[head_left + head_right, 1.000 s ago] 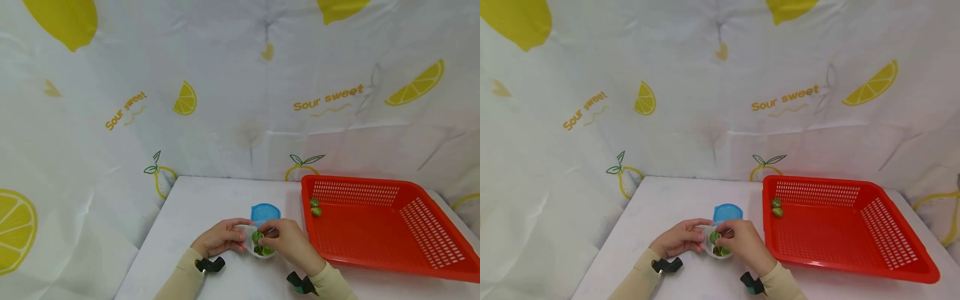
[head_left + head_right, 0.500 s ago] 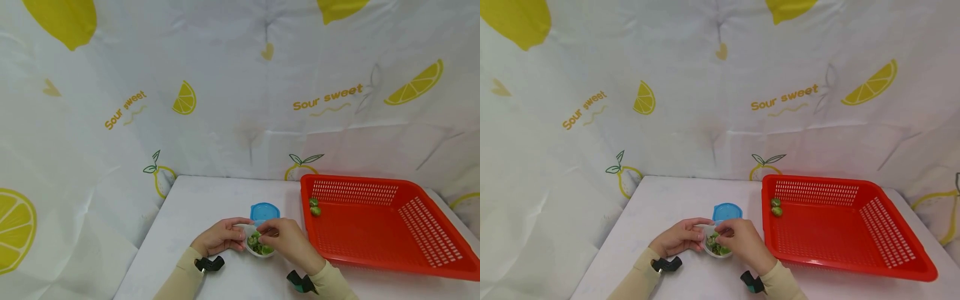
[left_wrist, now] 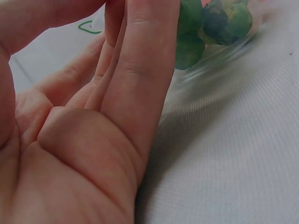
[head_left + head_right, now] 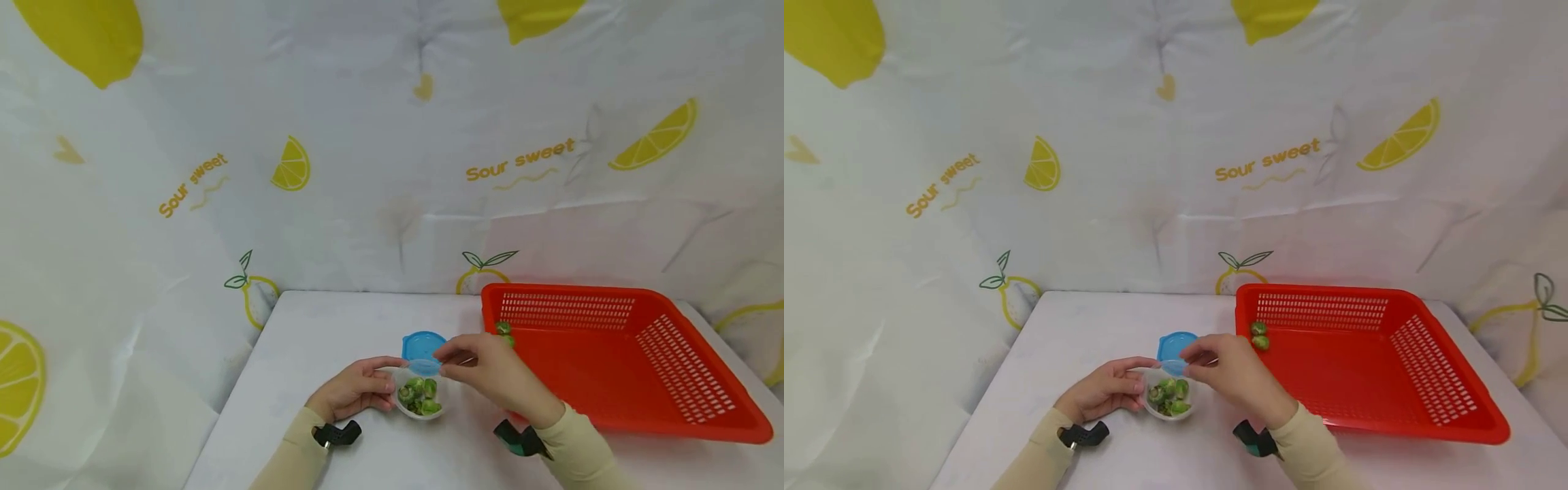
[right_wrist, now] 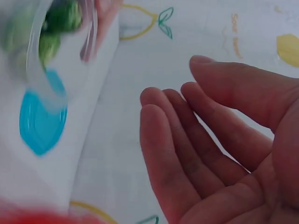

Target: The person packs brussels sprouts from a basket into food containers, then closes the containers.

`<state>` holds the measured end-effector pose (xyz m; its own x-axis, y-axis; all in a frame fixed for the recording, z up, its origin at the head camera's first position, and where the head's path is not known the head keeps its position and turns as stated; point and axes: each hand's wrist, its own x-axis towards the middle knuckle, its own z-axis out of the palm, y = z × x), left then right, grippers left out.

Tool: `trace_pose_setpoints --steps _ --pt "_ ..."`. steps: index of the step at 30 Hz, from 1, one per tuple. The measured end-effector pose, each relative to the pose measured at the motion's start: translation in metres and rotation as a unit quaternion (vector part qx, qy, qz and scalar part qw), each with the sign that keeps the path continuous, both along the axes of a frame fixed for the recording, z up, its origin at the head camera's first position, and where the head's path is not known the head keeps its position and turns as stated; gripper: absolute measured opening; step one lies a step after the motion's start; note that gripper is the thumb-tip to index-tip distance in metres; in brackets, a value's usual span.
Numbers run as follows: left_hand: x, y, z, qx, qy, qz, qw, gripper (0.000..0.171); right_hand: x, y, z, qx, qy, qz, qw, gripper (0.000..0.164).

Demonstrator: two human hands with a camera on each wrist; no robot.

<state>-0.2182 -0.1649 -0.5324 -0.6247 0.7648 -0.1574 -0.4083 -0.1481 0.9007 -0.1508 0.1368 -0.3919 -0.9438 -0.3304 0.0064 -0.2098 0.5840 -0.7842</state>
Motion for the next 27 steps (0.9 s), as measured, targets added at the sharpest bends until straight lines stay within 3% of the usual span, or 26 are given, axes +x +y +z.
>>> trace_pose_setpoints --steps 5,10,16,27 --pt "0.000 -0.002 0.001 0.001 0.008 0.001 1.0000 0.061 -0.018 0.037 0.015 0.017 -0.013 -0.030 0.999 0.019" --pt "0.001 -0.002 0.002 0.004 0.005 -0.004 1.0000 0.062 -0.041 0.076 0.013 0.048 -0.029 -0.048 0.997 0.025" --pt "0.000 -0.001 0.000 0.007 -0.003 -0.004 1.0000 0.062 -0.064 0.113 -0.001 0.085 -0.038 -0.051 0.994 0.029" --pt "0.001 0.000 0.000 0.003 -0.006 -0.005 1.0000 0.061 -0.087 0.146 -0.037 0.071 -0.112 -0.070 0.989 0.035"
